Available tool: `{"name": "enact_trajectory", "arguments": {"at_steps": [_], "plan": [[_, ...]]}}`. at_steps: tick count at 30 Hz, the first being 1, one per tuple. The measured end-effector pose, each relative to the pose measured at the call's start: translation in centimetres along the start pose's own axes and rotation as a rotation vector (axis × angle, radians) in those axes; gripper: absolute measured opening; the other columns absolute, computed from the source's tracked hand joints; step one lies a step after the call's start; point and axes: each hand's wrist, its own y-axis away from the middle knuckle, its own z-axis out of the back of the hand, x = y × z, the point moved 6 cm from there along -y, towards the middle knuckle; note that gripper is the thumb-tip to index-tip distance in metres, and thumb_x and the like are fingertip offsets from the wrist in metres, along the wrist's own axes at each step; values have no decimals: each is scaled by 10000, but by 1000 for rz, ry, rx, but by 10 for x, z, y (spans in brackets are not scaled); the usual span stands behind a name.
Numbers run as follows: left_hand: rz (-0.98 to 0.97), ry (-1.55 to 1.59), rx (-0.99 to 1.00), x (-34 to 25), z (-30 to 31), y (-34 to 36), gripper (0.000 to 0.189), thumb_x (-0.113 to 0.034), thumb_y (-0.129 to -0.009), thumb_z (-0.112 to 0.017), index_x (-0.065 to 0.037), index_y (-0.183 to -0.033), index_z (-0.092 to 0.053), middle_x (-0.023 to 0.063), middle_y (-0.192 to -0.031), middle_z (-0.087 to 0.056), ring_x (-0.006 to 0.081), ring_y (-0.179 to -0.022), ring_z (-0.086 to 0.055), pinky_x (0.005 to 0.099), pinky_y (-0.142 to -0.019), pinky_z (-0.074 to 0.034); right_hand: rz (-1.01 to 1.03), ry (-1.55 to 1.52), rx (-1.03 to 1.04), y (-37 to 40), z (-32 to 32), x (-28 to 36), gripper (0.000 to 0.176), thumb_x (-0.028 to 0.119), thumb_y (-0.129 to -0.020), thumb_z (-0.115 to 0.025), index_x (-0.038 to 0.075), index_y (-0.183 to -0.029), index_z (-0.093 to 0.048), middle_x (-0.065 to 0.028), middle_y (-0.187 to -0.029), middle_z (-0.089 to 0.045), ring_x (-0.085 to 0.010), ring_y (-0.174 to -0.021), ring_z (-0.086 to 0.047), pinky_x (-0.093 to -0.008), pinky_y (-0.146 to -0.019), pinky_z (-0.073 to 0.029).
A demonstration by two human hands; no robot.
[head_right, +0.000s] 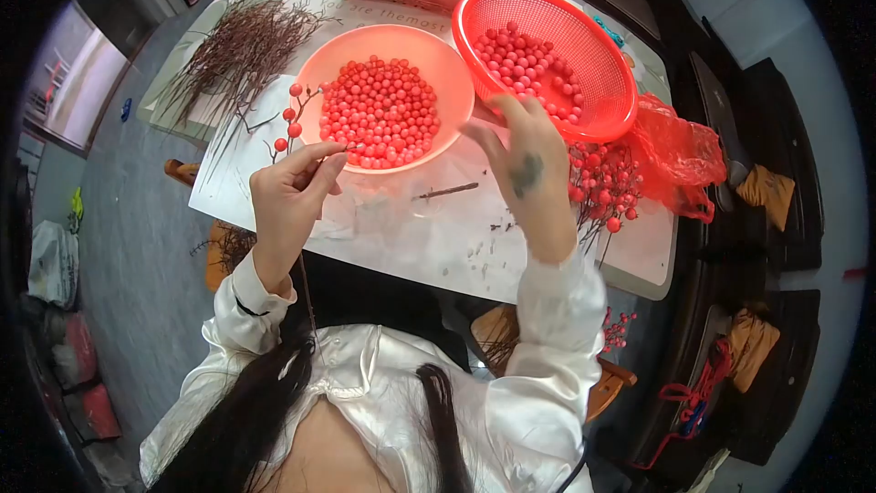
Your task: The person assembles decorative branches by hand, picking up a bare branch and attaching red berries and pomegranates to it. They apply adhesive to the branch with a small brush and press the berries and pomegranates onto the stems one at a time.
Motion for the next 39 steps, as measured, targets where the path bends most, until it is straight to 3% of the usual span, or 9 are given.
{"name": "enact_trajectory", "arguments": {"at_steps": [4, 6, 11, 18, 24, 27, 29, 36, 39], "plan": [[17, -24, -27, 2, 3, 0, 108, -90, -794, -637, -2, -856, -651, 31, -517, -566, 35, -458, -517, 192, -429, -373, 460, -90, 223, -52, -72, 1, 128, 39, -715, -604, -8, -833, -595, -164, -776, -598, -300, -730, -577, -360, -621, -454], [58, -20, -22, 7, 4, 0, 104, -88, -794, -634, -3, -851, -648, 16, -495, -545, 29, -440, -493, 188, -423, -358, 358, 20, 453, -68, -119, -11, 101, 15, -700, -564, 1, -796, -592, -166, -768, -604, -330, -733, -584, -384, -616, -462], [88, 55, -54, 3, 7, 1, 92, -74, -788, -634, -9, -851, -649, -2, -494, -520, 32, -430, -465, 184, -423, -350, 363, 308, 679, -75, -183, -24, 103, 44, -740, -500, 80, -765, -593, -145, -769, -599, -333, -745, -599, -420, -607, -476], [-44, 173, -85, -1, 9, -3, 82, -38, -770, -645, 17, -831, -650, 39, -702, -594, 40, -551, -511, 190, -475, -393, 362, 168, 612, -79, -188, -32, 58, 61, -730, -519, 49, -732, -576, -142, -709, -596, -324, -713, -591, -420, -593, -463], [42, 253, -82, -2, 6, 0, 72, -34, -775, -641, 22, -819, -647, -2, -681, -574, 18, -525, -451, 172, -465, -361, 307, 191, 550, -79, -175, -27, 136, 58, -697, -591, 44, -830, -563, -146, -755, -584, -303, -722, -588, -404, -612, -461], [55, 257, -43, -4, 5, 2, 53, -30, -781, -636, 19, -802, -639, -17, -681, -552, 3, -529, -431, 160, -462, -338, 220, -215, 439, -82, -114, -19, 230, 30, -764, -582, 6, -992, -559, -124, -806, -592, -186, -765, -611, -314, -635, -490], [81, 317, -38, -8, 4, 3, 45, -28, -782, -635, 15, -796, -630, -21, -687, -544, -2, -532, -421, 157, -461, -328, -127, -526, 522, -69, -74, 1, 173, 55, -818, -558, -32, -967, -554, -111, -856, -607, -167, -799, -612, -284, -668, -511], [70, 394, 17, -29, -5, 12, 38, -19, -778, -637, 9, -796, -619, -24, -703, -538, -4, -529, -405, 155, -459, -314, -547, -1550, 560, 40, -36, 57, 214, 121, -902, -494, -35, -1047, -470, -145, -1015, -582, -276, -1015, -573, -364, -880, -492], [21, 354, 36, -31, -8, 16, 41, -18, -776, -637, 10, -800, -620, -22, -701, -539, -2, -529, -407, 157, -461, -316, -513, -1708, 515, 51, -41, 60, 232, 138, -902, -496, -34, -1056, -468, -147, -1048, -572, -264, -1008, -577, -363, -892, -487]]}}
